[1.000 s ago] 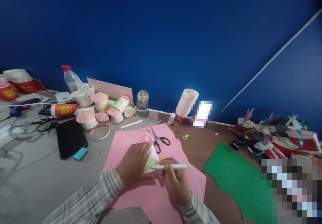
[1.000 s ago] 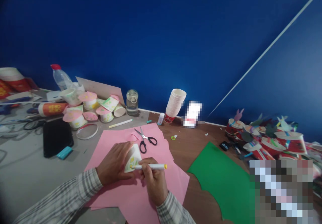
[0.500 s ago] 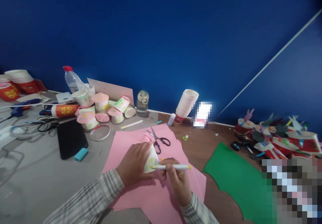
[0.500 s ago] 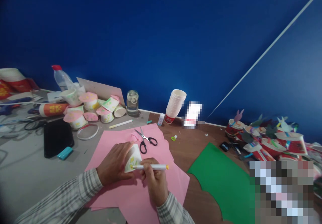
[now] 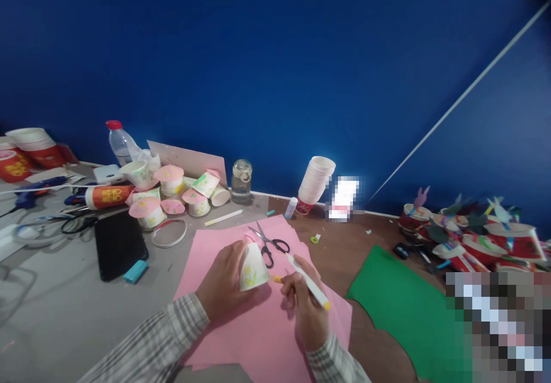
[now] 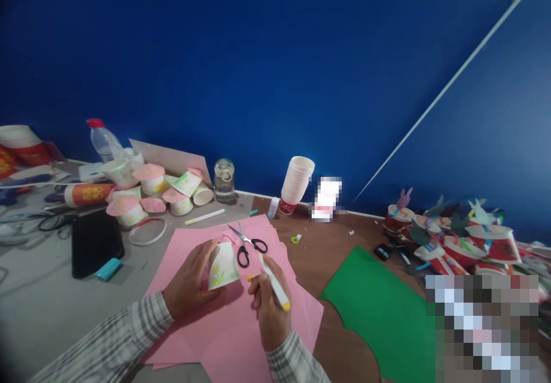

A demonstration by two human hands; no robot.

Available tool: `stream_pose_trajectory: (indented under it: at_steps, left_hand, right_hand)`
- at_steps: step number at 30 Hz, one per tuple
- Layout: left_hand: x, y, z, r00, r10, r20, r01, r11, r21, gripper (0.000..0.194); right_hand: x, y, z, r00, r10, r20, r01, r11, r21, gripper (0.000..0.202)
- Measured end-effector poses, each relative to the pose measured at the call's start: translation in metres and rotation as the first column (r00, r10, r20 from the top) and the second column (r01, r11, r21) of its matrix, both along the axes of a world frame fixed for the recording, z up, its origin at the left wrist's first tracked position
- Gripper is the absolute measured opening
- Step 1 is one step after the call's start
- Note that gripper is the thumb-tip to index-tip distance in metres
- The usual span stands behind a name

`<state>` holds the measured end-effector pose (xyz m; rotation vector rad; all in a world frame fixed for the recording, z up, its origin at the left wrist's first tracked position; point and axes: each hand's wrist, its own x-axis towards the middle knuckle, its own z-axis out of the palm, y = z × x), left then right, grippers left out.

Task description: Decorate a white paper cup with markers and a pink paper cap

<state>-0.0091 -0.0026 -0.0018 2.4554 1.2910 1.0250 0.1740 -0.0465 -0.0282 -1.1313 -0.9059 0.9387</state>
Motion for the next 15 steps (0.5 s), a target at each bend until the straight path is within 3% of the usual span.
stream_pose_trajectory:
  at_steps: [6, 11, 15]
  left_hand:
    - [0.0047, 0.0000, 0.0083, 0.995, -0.028, 0.097, 0.037, 0.995, -0.090, 0.077]
    - [0.0022, 0.0003, 0.0022, 0.985, -0.027, 0.171, 0.050, 0.990, -0.131, 0.080]
    - [0.0018, -0.0001, -0.0002, 0.986, -0.028, 0.164, 0.049, 0.991, -0.125, 0.085]
  right_hand:
    - [-0.0079, -0.0074, 0.0020, 0.928, 0.029, 0.370, -0.095, 0.982, 0.161, 0.030]
    - [-0.0088, -0.0052, 0.0012, 0.900, -0.008, 0.437, -0.093, 0.973, 0.210, 0.040]
    - [-0.0080, -0.0048, 0.0058, 0.868, 0.025, 0.496, -0.161, 0.959, 0.233, 0.047]
